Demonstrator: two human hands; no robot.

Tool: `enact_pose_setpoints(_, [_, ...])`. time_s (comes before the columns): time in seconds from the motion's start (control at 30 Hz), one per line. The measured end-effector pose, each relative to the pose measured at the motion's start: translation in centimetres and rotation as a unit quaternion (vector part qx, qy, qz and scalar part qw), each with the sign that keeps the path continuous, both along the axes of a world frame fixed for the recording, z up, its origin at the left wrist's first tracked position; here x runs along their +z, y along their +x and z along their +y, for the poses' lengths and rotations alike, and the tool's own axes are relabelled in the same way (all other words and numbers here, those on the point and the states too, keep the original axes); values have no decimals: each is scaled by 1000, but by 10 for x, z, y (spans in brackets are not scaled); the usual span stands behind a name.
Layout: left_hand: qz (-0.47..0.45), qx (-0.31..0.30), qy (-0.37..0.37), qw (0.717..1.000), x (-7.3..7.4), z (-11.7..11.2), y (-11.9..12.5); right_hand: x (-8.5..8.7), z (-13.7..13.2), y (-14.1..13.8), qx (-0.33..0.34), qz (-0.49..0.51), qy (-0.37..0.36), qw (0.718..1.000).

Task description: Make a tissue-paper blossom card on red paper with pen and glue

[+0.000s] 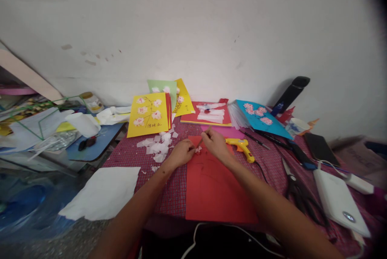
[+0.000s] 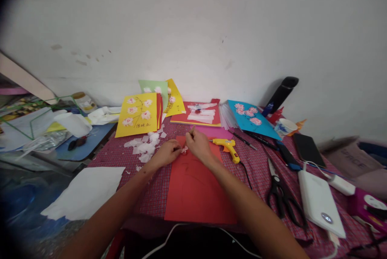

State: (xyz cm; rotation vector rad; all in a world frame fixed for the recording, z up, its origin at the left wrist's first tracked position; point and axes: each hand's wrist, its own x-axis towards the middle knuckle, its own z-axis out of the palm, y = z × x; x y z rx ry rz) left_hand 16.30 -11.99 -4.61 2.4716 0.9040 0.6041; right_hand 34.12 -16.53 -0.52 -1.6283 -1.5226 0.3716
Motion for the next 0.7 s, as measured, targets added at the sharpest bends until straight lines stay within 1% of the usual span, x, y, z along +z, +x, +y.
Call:
enact_pose_setpoints(0.2, [-9, 9, -11, 1000, 3, 5, -1, 12, -13, 3, 0, 28, 14, 999])
enact_pose_setpoints(0.27, [-22, 21, -10, 999, 7, 0, -3, 15, -20, 4, 7, 47, 20, 999])
enact_pose_setpoints(0.33, [-40, 30, 5, 999, 12, -16, -9, 18, -30, 8, 19, 77, 27, 996])
enact_pose_setpoints(0.4, [-40, 14, 28, 999, 17, -40, -19, 20, -44, 14, 33, 103, 30, 994])
enact_pose_setpoints(0.47, [-8, -24, 43, 999, 19, -63, -36, 23, -61, 22, 46, 112, 29, 992])
enact_pose_setpoints(0.5, [15, -30, 48, 998, 20, -69, -46, 24, -70, 26, 52, 114, 29, 992])
enact_pose_setpoints(0.53, [41, -24, 51, 998, 20, -71, -57, 25, -79, 29, 56, 116, 30, 991])
enact_pose_setpoints(0.57, [62, 0, 55, 997, 20, -67, -69, 25, -87, 32, 60, 117, 26, 991])
enact_pose_setpoints(0.6, [74, 38, 63, 995, 20, -58, -81, 25, -94, 33, 63, 119, 22, 991])
enact_pose_setpoints(0.67, [75, 163, 73, 981, 22, -31, -104, 24, -105, 32, 67, 117, 16, 991])
enact_pose_setpoints(0.7, [71, 200, 78, 974, 23, -16, -113, 24, -109, 31, 68, 113, 16, 991])
